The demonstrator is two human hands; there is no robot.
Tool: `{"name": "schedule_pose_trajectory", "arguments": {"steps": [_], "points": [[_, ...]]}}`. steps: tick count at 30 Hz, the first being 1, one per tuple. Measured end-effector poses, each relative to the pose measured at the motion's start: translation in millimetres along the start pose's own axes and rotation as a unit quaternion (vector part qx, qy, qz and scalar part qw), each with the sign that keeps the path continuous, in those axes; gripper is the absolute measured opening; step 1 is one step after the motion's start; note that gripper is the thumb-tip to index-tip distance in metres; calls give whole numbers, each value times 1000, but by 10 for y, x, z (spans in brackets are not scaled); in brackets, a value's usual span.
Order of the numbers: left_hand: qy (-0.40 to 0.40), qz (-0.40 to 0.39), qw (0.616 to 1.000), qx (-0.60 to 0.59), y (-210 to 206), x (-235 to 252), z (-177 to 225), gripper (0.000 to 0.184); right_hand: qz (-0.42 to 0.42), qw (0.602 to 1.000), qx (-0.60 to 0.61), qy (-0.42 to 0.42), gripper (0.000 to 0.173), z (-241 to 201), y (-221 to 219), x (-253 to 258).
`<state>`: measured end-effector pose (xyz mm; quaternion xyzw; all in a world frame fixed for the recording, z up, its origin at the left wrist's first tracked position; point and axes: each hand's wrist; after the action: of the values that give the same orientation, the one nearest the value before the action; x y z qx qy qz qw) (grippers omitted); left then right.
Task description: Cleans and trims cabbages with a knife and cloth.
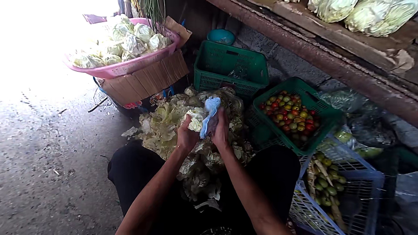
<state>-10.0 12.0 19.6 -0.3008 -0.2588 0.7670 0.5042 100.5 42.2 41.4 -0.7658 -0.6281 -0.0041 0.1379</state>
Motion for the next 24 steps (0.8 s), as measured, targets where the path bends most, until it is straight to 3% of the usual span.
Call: {"name": "schedule_pose_trajectory", "arguments": {"steps": [2,3,4,7,12,15,17,21,24], "points": [[-26,-30,997,59,26,-40,-6,46,-70,966,-113,220,41,-25,0,-40],[-31,-47,996,75,27,-76,-6,47,-78,936,-165,302,39,33,-28,-37],[-18,-65,995,78,25,-95,-19,58,-65,923,-187,330,33,97,-42,-38],[20,-72,994,83,-48,-173,-34,74,-30,937,-180,299,25,200,-8,-38],[68,-73,992,81,-57,-189,13,73,7,955,-171,243,31,285,-12,-95],[119,-32,988,91,-22,-146,-9,76,-27,967,-180,178,32,279,41,-106],[145,8,986,81,-1,-102,-49,70,-67,952,-194,228,37,317,146,-103],[173,48,983,26,-29,-100,-61,64,-54,842,-292,450,41,629,252,-130],[187,75,979,25,10,-142,-159,61,-81,825,-328,453,40,604,226,-54]]}}
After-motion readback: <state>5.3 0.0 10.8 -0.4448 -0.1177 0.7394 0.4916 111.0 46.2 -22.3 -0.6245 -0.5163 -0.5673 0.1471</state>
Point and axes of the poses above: each hand's wrist, its own x-axis towards the middle knuckle, its own y-axis out of the back of the hand, z = x × y, and after that the axes turned 11 degrees about z, right-handed
